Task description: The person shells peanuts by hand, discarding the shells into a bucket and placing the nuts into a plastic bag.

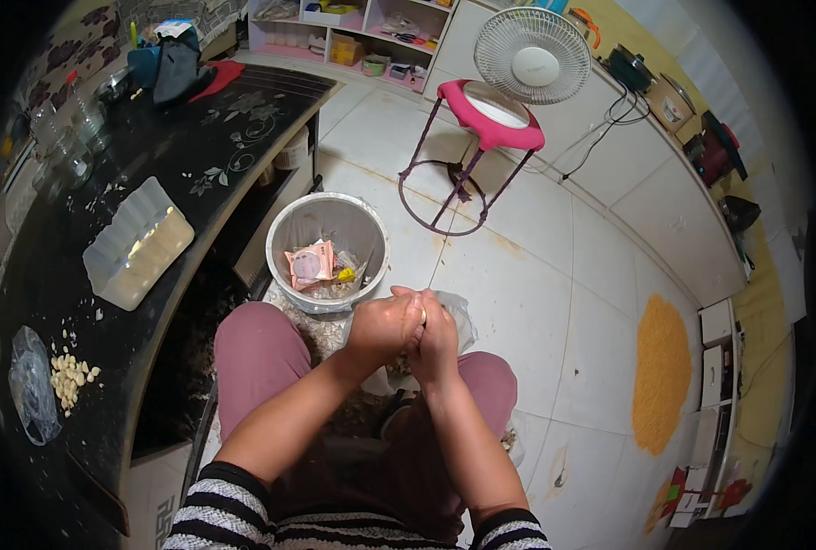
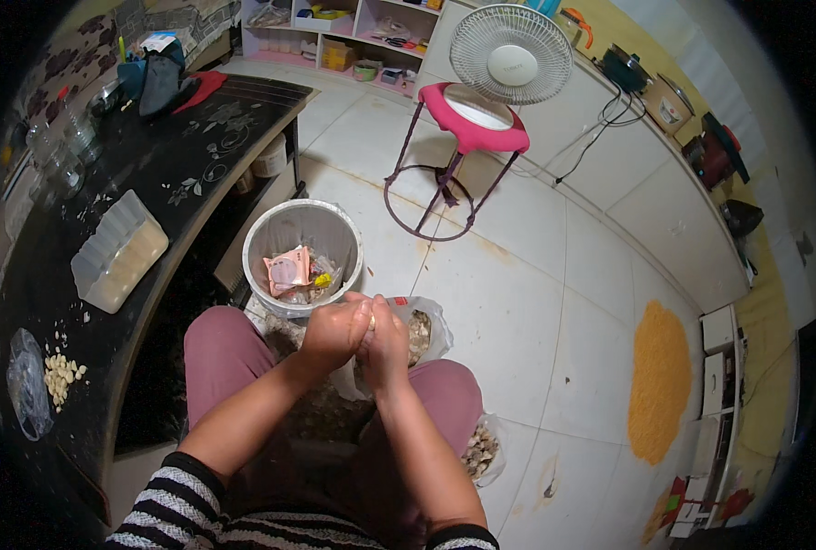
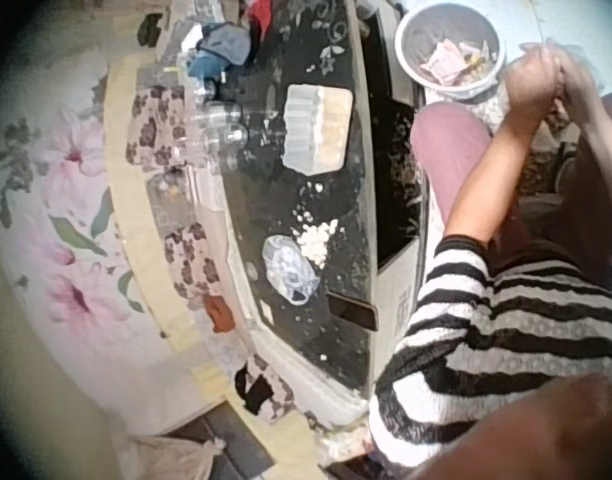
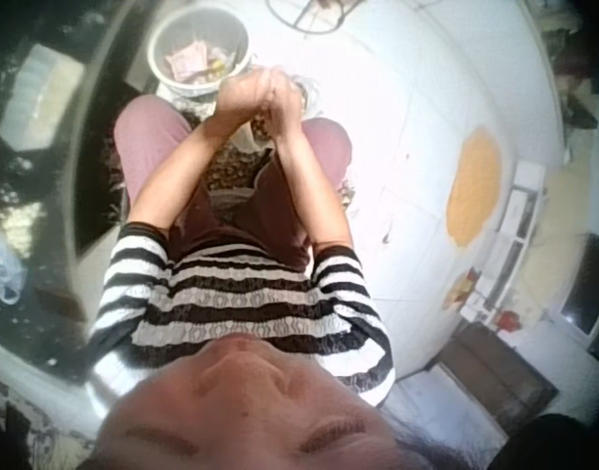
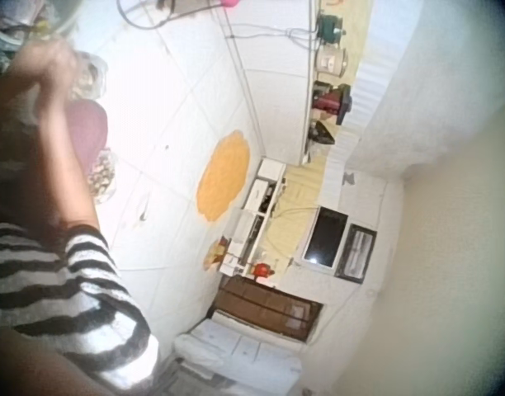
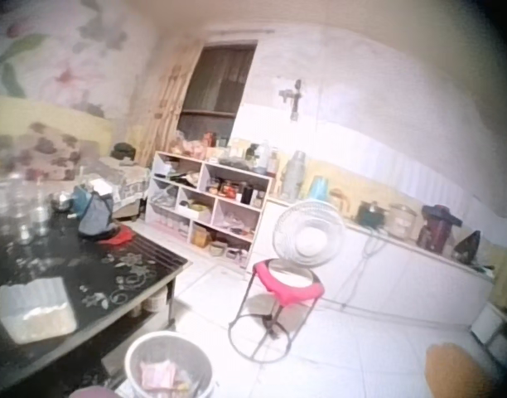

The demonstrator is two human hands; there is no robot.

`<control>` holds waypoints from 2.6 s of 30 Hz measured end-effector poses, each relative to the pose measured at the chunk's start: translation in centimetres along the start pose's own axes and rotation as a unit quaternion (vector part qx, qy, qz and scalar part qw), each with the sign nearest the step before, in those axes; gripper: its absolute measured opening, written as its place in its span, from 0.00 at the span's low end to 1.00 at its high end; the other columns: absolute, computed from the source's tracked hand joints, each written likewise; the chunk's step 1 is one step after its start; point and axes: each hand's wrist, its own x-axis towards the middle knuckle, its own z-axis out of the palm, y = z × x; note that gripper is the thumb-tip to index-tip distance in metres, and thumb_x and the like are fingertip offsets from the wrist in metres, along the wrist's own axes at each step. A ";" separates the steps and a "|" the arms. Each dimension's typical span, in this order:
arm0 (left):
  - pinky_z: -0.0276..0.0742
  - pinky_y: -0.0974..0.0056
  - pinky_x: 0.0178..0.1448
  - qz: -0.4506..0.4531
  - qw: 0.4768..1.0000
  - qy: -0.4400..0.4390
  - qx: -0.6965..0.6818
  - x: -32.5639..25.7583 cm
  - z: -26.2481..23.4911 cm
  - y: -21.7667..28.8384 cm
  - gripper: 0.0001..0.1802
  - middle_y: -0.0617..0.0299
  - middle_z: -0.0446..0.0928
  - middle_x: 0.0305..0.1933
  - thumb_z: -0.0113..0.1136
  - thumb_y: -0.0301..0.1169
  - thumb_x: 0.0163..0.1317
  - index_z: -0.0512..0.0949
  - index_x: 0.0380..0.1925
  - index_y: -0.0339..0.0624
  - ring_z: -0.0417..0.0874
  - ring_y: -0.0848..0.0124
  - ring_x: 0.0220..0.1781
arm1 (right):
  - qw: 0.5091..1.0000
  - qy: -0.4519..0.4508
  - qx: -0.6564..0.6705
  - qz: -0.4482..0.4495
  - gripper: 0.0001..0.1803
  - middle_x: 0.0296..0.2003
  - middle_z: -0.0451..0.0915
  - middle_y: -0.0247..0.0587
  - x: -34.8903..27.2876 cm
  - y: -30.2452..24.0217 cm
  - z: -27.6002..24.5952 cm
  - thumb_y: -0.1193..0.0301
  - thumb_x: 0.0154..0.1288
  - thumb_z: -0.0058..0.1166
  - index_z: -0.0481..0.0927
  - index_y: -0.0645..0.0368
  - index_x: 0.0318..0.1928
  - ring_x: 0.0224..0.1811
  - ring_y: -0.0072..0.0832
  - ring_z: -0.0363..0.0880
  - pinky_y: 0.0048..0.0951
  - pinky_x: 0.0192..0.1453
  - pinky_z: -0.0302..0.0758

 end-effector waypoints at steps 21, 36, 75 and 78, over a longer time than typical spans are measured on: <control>0.70 0.59 0.27 -0.048 0.998 -0.041 0.005 0.0 -0.7 0.3 0.11 0.49 0.75 0.23 0.45 0.32 0.61 0.74 0.31 0.35 0.77 0.53 0.24 | 0.992 -0.114 0.052 -0.011 0.24 0.12 0.60 0.22 0.8 0.9 -2.0 0.58 0.68 0.26 0.71 0.65 0.42 0.09 0.11 0.49 0.15 0.13 0.47; 0.70 0.59 0.28 -0.087 0.996 -0.025 -0.025 0.8 -1.7 -0.6 0.11 0.50 0.74 0.21 0.49 0.34 0.58 0.74 0.27 0.37 0.75 0.53 0.24 | 0.989 -0.023 -0.102 -0.108 0.14 0.26 0.71 0.30 0.4 0.1 -2.7 0.77 0.54 0.54 0.67 0.62 0.40 0.25 0.14 0.69 0.15 0.28 0.67; 0.53 0.75 0.20 -0.362 0.796 -0.240 -0.421 0.7 -2.2 -0.1 0.21 0.74 0.61 0.16 0.41 0.46 0.64 0.75 0.28 0.42 0.57 0.84 0.17 | 0.942 -0.047 -0.253 -0.216 0.09 0.27 0.72 0.29 -0.1 0.6 -3.3 0.73 0.57 0.53 0.74 0.64 0.37 0.29 0.11 0.67 0.13 0.31 0.64; 0.59 0.72 0.22 -0.352 0.838 -0.176 -0.379 0.3 -0.4 -0.8 0.24 0.71 0.67 0.17 0.40 0.46 0.64 0.75 0.24 0.39 0.63 0.80 0.18 | 0.947 -0.026 -0.223 -0.229 0.08 0.26 0.73 0.30 -0.4 0.7 -2.2 0.71 0.59 0.51 0.72 0.64 0.36 0.28 0.13 0.69 0.15 0.31 0.66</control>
